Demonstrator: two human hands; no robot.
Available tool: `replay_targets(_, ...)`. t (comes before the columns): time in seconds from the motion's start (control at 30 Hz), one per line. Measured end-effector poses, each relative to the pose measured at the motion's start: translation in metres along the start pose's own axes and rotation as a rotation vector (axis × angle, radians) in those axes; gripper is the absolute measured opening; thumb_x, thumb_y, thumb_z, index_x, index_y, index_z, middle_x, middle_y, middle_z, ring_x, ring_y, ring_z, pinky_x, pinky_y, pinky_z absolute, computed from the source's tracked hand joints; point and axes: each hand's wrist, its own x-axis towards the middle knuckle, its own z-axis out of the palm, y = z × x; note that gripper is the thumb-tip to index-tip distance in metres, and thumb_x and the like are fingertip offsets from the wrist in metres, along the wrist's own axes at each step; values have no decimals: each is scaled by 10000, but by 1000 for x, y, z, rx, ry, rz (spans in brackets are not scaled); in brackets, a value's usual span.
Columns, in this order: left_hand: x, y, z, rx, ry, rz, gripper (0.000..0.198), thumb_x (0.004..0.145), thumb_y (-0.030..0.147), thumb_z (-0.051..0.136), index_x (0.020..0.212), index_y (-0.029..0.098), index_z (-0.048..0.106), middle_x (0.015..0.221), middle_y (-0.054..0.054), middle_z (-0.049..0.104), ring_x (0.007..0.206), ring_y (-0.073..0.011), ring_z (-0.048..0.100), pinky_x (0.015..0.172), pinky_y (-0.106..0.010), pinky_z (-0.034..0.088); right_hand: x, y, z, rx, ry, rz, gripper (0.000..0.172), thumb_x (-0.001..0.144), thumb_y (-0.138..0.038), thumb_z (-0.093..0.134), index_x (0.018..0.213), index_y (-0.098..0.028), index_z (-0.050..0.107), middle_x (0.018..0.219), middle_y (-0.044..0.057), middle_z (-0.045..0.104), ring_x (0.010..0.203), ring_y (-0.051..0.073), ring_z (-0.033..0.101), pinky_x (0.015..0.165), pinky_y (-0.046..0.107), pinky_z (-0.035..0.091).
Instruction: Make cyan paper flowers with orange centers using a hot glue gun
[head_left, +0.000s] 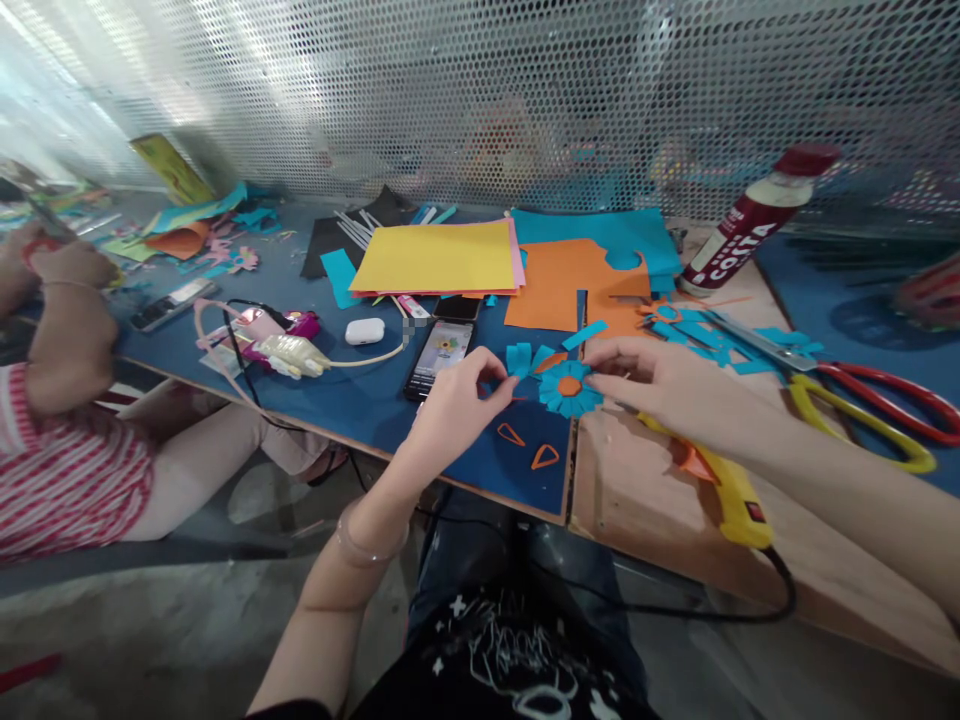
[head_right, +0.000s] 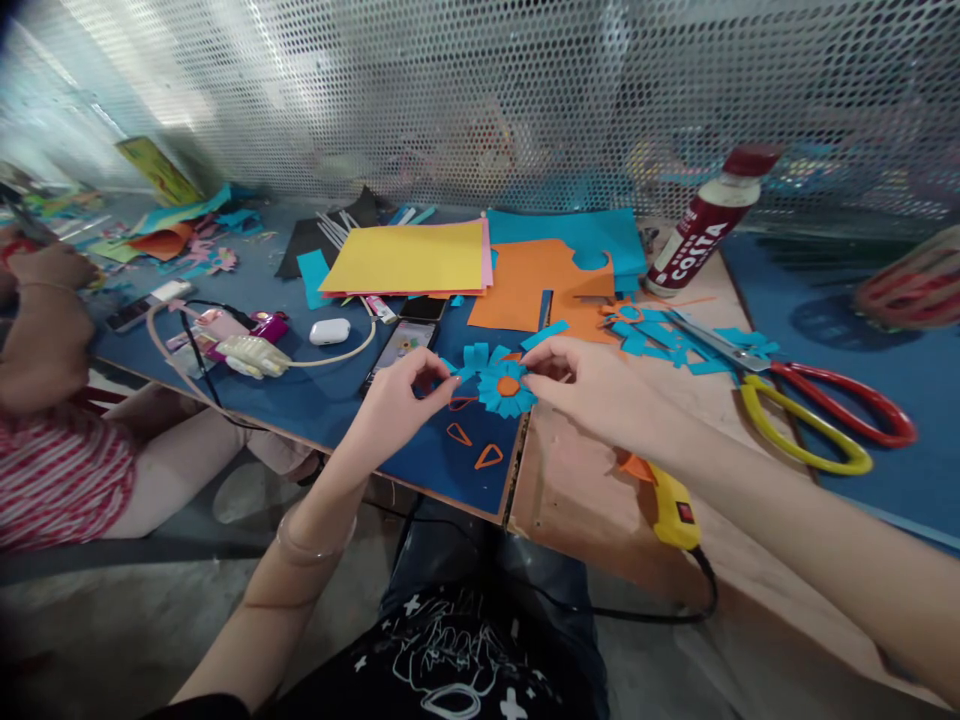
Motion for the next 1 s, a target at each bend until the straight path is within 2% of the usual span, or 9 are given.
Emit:
replay_targets(0.07,-1,1,0,-86,8,-11,60,876,227,627,913,199,590,822,-5,668,705,-128,602,632,-258,449,-2,-2,1,17,27,-17,314,833,-472,595,1033,-232,636,1039,69,710,912,232,669,789,400,542)
replay_targets(0.17,-4,4,0,-187,-27,-7,128,867,203,625,994,206,616,904,-19,697,753,-129,624,633,-251,453,-6,-12,4,58,47,-52,266,831,-429,600,989,-218,630,967,65,705,887,223,662,753,375,543)
replay_targets(0.3,-9,7,0,-308,-56,5,67,866,219,633,928,209,659,893,-19,704,705,-119,601,621,-256,464,-12,-25,7,86,33,-54,184,830,-363,599,934,-213,619,911,58,693,843,209,652,699,351,538)
replay_targets(0.5,-12,6,5,-464,-35,-55,61,865,215,627,911,189,656,874,-29,707,757,-130,657,657,-252,520,-19,-31,7,67,22,-53,140,845,-334,587,904,-208,595,970,67,681,834,187,639,675,323,525)
replay_targets(0.57,-14,6,3,-466,-13,-73,69,868,230,632,912,182,658,849,-26,711,735,-130,666,633,-242,520,-22,-27,8,4,44,-148,144,858,-341,575,916,-212,597,928,59,670,767,171,618,631,316,510)
replay_targets(0.63,-18,6,0,-457,-1,-85,85,872,244,643,921,179,665,850,-28,724,741,-136,684,640,-241,525,-25,-20,12,-89,106,-315,120,874,-324,558,919,-220,597,887,49,660,751,172,608,637,323,506)
replay_targets(0.73,-25,7,-5,-475,-22,-101,92,881,255,649,933,184,676,909,-37,749,799,-152,715,698,-255,551,-30,-7,21,-230,163,-525,77,903,-227,530,964,-227,576,940,50,674,881,194,634,749,353,523)
replay_targets(0.83,-32,6,-4,-473,-41,-111,92,883,245,651,953,196,684,954,-36,758,839,-156,722,729,-263,572,-32,6,30,-384,156,-709,135,899,-125,531,999,-214,554,1025,67,685,998,218,631,858,395,519)
replay_targets(1.0,-35,5,3,-392,-49,-44,99,875,183,651,961,192,700,1011,-40,765,866,-156,722,750,-267,591,-25,29,32,-659,135,-885,166,930,-110,515,1068,-171,583,1071,106,683,1023,243,622,856,400,530)
